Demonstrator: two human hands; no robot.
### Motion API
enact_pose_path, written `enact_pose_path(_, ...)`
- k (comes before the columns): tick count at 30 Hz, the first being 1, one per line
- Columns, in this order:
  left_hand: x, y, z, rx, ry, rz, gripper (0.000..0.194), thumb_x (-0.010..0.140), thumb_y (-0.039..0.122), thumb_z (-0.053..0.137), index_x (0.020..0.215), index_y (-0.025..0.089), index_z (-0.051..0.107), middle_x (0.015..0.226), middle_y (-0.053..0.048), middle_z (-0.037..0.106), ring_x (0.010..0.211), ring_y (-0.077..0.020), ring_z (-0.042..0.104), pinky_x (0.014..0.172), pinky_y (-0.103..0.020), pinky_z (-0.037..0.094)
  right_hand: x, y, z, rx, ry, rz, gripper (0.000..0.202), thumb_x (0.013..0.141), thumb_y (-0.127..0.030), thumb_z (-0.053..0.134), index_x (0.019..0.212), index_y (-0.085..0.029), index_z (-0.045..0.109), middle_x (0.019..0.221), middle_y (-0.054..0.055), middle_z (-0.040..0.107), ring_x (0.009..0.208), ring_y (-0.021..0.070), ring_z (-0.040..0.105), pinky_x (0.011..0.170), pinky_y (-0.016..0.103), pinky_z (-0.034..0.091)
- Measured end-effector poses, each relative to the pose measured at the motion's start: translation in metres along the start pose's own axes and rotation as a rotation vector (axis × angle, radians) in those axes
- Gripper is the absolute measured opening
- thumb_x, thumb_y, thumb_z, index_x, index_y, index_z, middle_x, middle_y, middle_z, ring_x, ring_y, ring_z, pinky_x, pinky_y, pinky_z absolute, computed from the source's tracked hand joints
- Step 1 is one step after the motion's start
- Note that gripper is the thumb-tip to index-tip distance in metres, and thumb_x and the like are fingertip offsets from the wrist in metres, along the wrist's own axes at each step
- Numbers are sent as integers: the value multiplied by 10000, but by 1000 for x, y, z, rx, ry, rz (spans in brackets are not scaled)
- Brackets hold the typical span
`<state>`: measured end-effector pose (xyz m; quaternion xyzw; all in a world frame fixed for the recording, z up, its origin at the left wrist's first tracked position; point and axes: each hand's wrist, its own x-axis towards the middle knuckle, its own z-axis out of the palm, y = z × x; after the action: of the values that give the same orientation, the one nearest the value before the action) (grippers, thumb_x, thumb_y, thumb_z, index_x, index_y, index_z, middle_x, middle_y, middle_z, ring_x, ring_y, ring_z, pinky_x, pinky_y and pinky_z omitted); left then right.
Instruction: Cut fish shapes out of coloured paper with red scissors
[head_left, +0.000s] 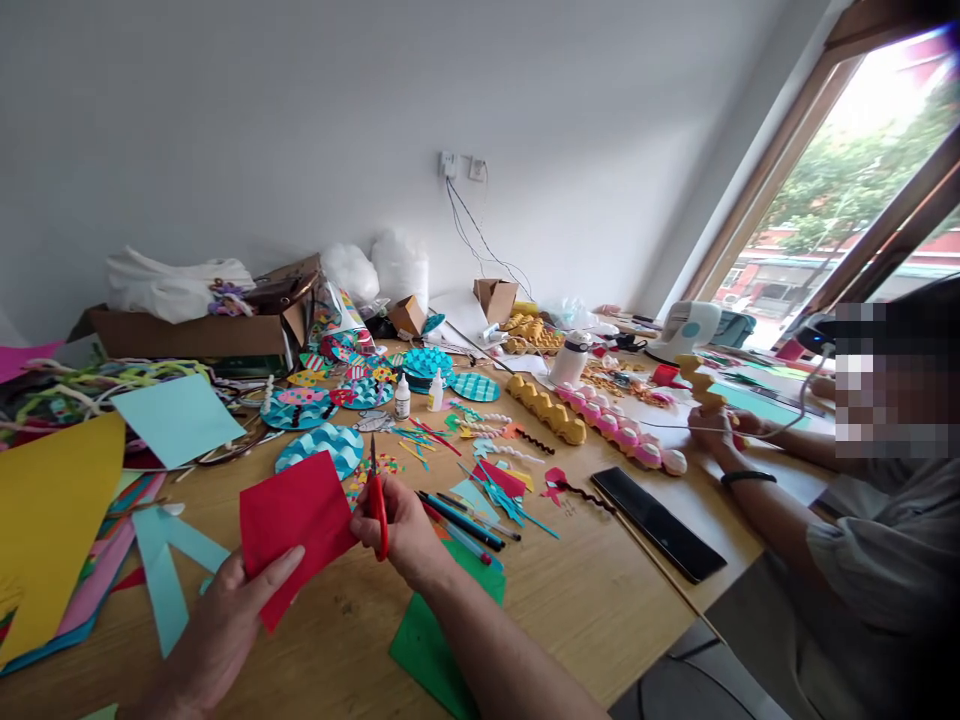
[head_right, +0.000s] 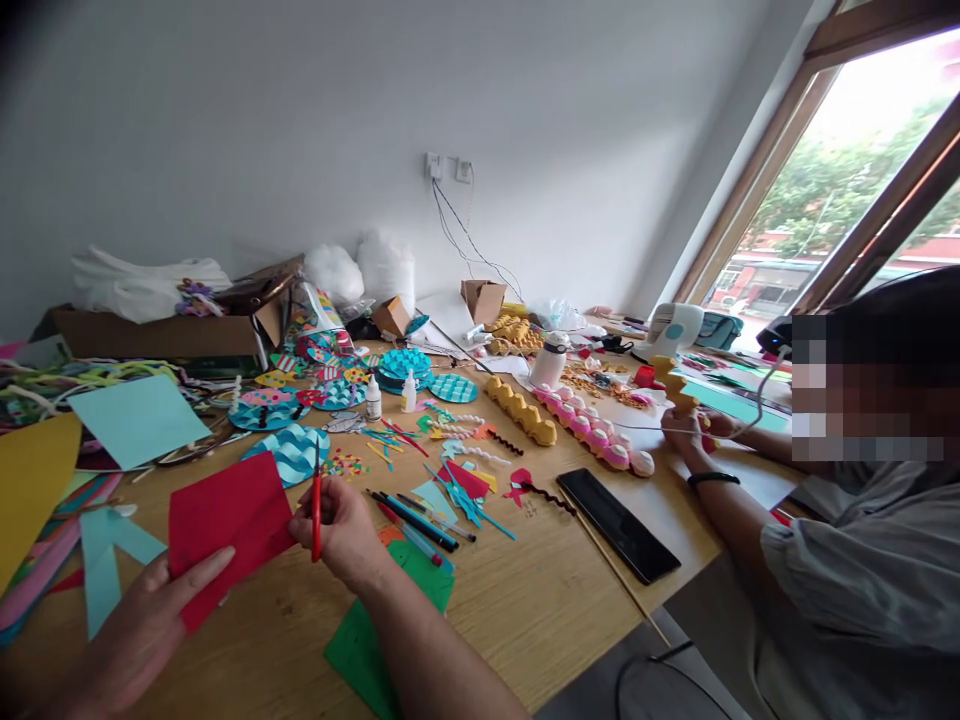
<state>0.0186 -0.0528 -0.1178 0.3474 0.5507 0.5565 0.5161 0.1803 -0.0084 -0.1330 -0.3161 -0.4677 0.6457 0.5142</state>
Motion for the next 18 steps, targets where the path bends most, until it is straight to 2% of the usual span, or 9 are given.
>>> enact_pose_path(3,1,3,0,-9,-39,15,326,472,371,855,720,206,721,679,-13,795,749,-300,739,700,-367,601,-1,0,1,-15,21,-13,370,513,-294,821,728,-199,535,601,-66,568,487,82,446,463,196,346)
enact_pose_path(6,4,10,-1,-2,-34,93,360,513,366,853,813,204,734,760,-20,810,776,-296,738,738,-382,592,-2,-1,1,-31,61,-42,325,554,-291,779,744,-198,532,633,-59,566,500,85,452,472,201,364)
enact_pose_path(11,7,37,-2,44,-36,150,325,496,364,847,772,232,738,756,-15,810,760,-312,736,665,-381,595,-6,-6,0,-76,81,-74,196,701,-317,669,775,-186,544,653,-23,598,511,97,465,477,207,354)
enact_pose_path(13,7,47,0,33,-51,183,332,493,397,838,761,231,733,754,-21,809,762,-312,733,660,-370,593,-8,-7,1,-91,75,-82,208,739,-362,650,756,-181,549,670,-5,606,524,103,473,477,209,351)
enact_pose_path(18,11,56,5,2,-82,233,399,508,430,831,810,196,719,751,-28,800,780,-296,724,672,-339,577,-10,-13,2,-107,102,-133,269,720,-411,692,764,-183,556,695,5,603,541,111,468,500,226,363)
